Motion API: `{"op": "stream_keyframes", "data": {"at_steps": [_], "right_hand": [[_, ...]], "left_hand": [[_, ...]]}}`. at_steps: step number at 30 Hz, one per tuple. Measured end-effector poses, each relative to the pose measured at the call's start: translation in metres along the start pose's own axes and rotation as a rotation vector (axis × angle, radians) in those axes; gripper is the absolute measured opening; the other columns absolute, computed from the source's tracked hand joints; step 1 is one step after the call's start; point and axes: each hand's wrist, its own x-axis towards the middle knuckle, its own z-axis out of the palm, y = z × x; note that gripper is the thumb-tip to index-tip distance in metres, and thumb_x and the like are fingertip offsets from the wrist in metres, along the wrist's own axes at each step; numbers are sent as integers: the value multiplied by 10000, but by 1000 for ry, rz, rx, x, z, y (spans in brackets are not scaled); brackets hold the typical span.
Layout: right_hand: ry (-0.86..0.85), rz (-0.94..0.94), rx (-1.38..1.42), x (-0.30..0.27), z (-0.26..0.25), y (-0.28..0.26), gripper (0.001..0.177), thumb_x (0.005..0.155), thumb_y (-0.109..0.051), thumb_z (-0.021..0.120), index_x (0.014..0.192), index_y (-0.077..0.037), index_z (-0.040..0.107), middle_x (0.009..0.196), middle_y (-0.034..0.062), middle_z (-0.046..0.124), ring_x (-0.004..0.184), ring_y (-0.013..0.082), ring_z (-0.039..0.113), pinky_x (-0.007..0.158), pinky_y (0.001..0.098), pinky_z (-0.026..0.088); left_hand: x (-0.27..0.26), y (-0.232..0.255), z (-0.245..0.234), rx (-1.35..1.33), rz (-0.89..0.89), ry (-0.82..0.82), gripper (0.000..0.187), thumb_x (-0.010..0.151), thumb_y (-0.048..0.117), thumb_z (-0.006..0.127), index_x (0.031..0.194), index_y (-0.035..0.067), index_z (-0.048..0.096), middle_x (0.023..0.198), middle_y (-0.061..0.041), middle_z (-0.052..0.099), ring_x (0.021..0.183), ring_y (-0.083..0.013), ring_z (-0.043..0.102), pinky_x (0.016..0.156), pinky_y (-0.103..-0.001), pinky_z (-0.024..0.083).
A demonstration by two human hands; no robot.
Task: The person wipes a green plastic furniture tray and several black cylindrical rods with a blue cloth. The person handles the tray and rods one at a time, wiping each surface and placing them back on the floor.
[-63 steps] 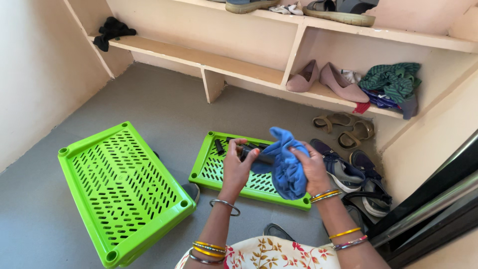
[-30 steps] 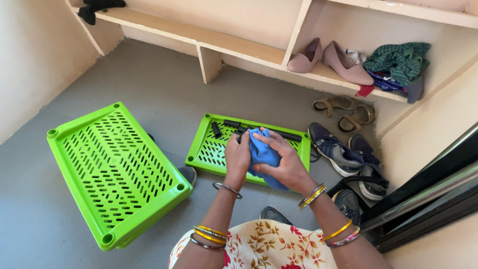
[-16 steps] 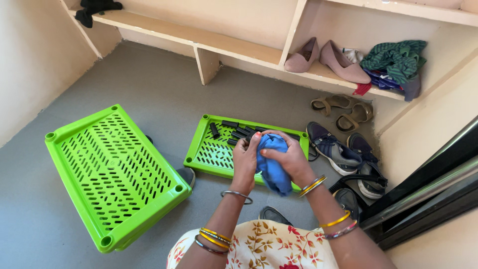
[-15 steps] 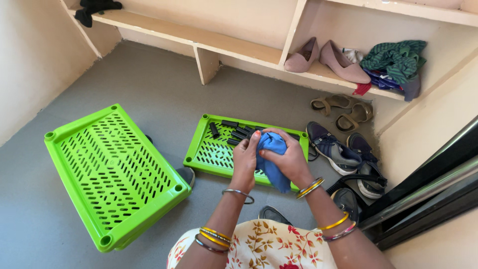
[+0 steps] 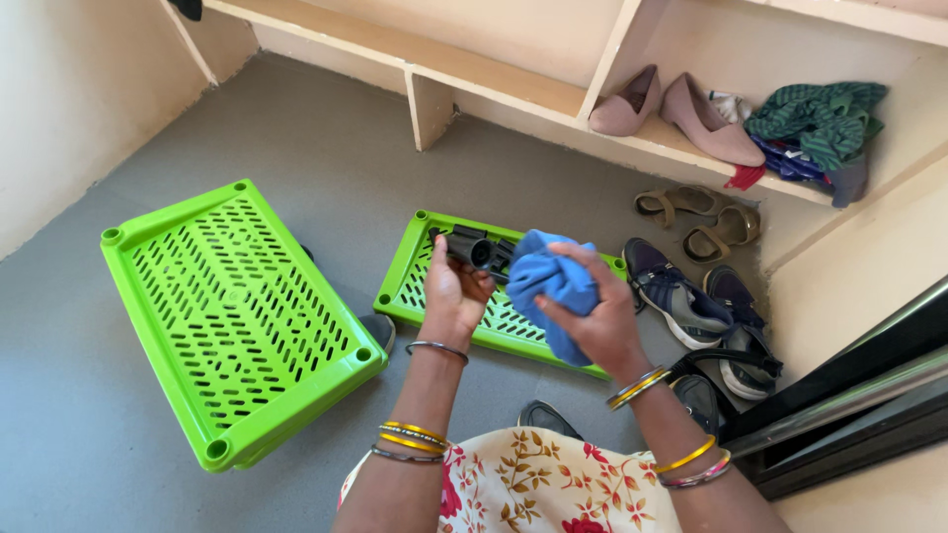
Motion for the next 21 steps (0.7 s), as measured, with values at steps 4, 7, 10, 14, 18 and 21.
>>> {"op": "stream_keyframes", "data": {"at_steps": [4,7,10,14,18,21], "right_hand": [[-90,-196,-218,0,18,-13,666,735,-90,865,1345,-161,606,1272,136,670,1152,337,673,1003,405,537],[-212,-201,-316,4,24,-22,737,649,-83,866,1335,-191,620,1278,128,642,1116,363,650,960,430,541],[-292,-287,-347,3,23,-28,748,599,-72,853,1299,-191,619,1366,106,636,1164,367,629,992,450,533],[-295,-315,-385,1,25,-30,716,616,-69,855,1283,-178,618,1383,123,620,1197,378,610,997,452,528],[-180,-190,-387,-3,30,-24,685,597,-61,857,1237,-127,624,1360,178,604,1182,409,599,1006,463,501],[-110,17,-133,-5,27,-15,591,672,-47,836,1226,-116,644,1322,153,665,1255,371,653,1067,411,506]], "left_hand": [[1,-19,7,21,41,137,430,1027,470,494,1078,80,668,941,-61,764,877,-204,729,825,-369,590],[-12,-16,18,62,-64,88,474,971,503,556,1002,44,670,852,-104,736,766,-242,717,754,-390,604],[-24,-6,26,125,-40,70,385,963,464,660,960,79,659,814,-88,701,689,-220,699,667,-372,603],[-30,-2,35,176,14,121,359,943,403,692,896,49,658,763,-73,692,626,-195,682,593,-342,587],[-32,-9,37,291,156,79,317,981,352,698,884,57,634,728,-32,670,584,-143,641,542,-313,532],[-33,-13,35,424,276,70,266,1008,314,685,914,68,648,744,6,655,590,-82,591,528,-274,479]]}}
